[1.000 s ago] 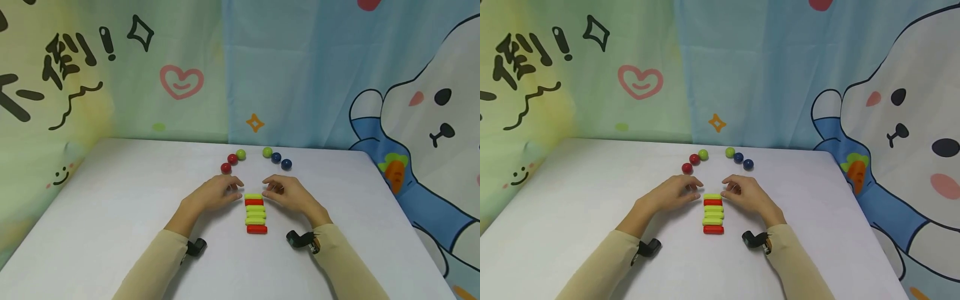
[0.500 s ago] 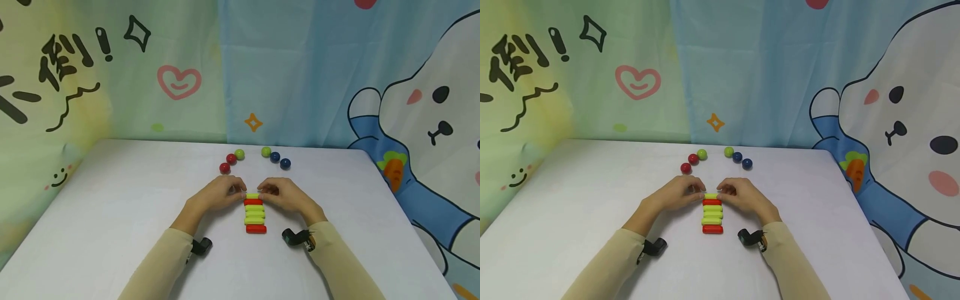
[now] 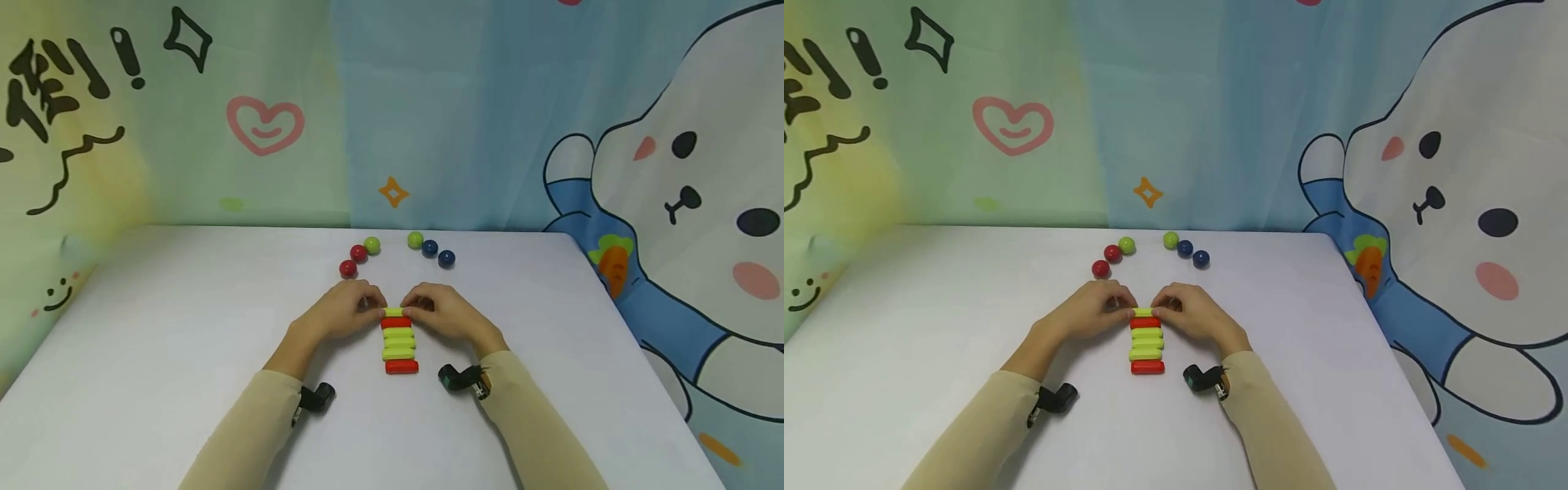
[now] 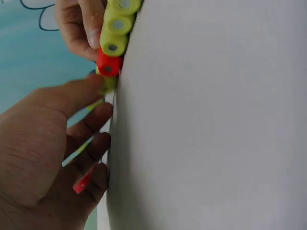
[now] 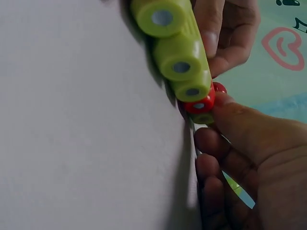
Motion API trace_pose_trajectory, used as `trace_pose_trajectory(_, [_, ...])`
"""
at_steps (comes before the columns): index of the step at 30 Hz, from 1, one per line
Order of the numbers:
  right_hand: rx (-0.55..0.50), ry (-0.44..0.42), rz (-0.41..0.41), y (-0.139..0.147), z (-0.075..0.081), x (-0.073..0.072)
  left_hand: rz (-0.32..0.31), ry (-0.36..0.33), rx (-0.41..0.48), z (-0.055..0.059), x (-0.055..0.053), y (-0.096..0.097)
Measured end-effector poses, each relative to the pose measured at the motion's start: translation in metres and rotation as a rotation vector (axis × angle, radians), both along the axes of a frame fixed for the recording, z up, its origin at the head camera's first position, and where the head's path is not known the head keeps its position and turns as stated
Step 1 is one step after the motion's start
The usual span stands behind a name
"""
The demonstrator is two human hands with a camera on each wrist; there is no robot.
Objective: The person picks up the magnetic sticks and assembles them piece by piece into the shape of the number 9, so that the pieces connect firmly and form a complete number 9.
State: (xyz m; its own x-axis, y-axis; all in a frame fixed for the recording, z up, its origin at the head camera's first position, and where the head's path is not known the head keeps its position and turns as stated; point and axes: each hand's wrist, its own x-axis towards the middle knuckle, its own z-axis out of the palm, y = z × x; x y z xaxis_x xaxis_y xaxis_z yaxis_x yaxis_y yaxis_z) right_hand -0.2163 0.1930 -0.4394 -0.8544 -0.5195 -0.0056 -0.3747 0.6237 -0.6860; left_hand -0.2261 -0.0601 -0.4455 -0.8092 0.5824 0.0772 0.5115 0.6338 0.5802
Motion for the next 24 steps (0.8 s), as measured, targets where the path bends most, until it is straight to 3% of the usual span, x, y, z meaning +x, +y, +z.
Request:
trace_pose_trajectory(3, [0.003, -0.005, 0.002, -0.008, -0.001, -0.003, 0.044, -0.013, 0.0, 0.001, 0.001, -0.006])
trace_pose_trajectory(18, [0.052, -0.037, -0.046, -0.011, -0.005, -0.007, 0.105, -0.027, -0.039, -0.003, -0.003, 0.001])
trace_pose_trajectory(24, [0.098, -0.055, -0.08, -0.012, 0.0, -0.012, 0.123, -0.047, -0.102, 0.008, -0.005, 0.01])
